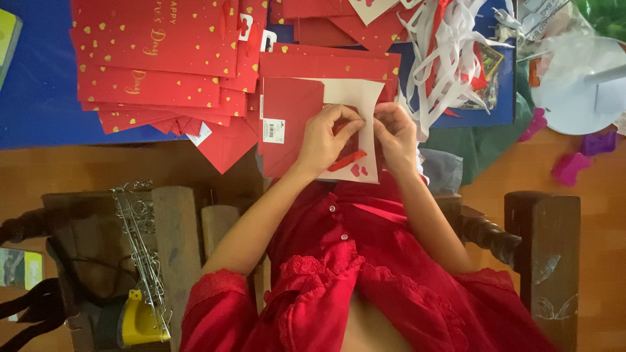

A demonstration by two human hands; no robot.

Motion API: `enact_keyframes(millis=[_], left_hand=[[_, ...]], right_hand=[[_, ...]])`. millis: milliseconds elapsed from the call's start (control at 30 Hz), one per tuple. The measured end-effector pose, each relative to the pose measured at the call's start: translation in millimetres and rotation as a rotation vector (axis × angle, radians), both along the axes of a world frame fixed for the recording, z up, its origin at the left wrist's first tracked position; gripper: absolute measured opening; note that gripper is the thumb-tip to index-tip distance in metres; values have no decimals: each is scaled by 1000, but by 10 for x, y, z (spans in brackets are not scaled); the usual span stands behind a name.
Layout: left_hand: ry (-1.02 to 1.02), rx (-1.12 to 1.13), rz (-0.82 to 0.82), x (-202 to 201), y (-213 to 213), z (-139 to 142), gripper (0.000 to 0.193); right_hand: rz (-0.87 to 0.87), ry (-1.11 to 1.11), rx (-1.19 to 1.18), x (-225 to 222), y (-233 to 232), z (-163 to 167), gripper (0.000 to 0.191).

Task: The person sits at a table with a stack of red Valentine's Day paper gift bags and attaches white and red ribbon handles to them. They thread the ribbon through the bag's punched holes, tie or secure it, and set the finished bag aside, working through the bags one at a time.

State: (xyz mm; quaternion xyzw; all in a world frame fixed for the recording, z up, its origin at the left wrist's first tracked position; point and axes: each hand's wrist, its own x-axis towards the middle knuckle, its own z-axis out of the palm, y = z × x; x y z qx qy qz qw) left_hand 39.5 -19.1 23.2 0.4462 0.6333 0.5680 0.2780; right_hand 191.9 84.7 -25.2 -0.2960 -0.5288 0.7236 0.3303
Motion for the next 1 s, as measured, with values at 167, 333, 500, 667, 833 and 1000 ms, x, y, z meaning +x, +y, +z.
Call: enact_keyframes(millis=[167,333,500,667,833,1000], left_hand=[[-77,-77,16,-3,-9,-25,14],[-18,-24,16,-18,-14,-92,15],[29,-19,3,-30,-11,-127,18],[-125,-82,2,3,-16,-105,18],[100,57,-9,25,-16,-105,22],[-152,-149,11,11,4,-164,18]], right_hand=[[9,-161,103,4,5,6,7],[35,-232,204,6,-11,42,8],[11,-207,238,-9,-24,59,8],[-39,-268,333,-5,-33,74,9],[-42,-243,321,11,-42,67,10],[-40,-232,337,-2,-32,8,12]])
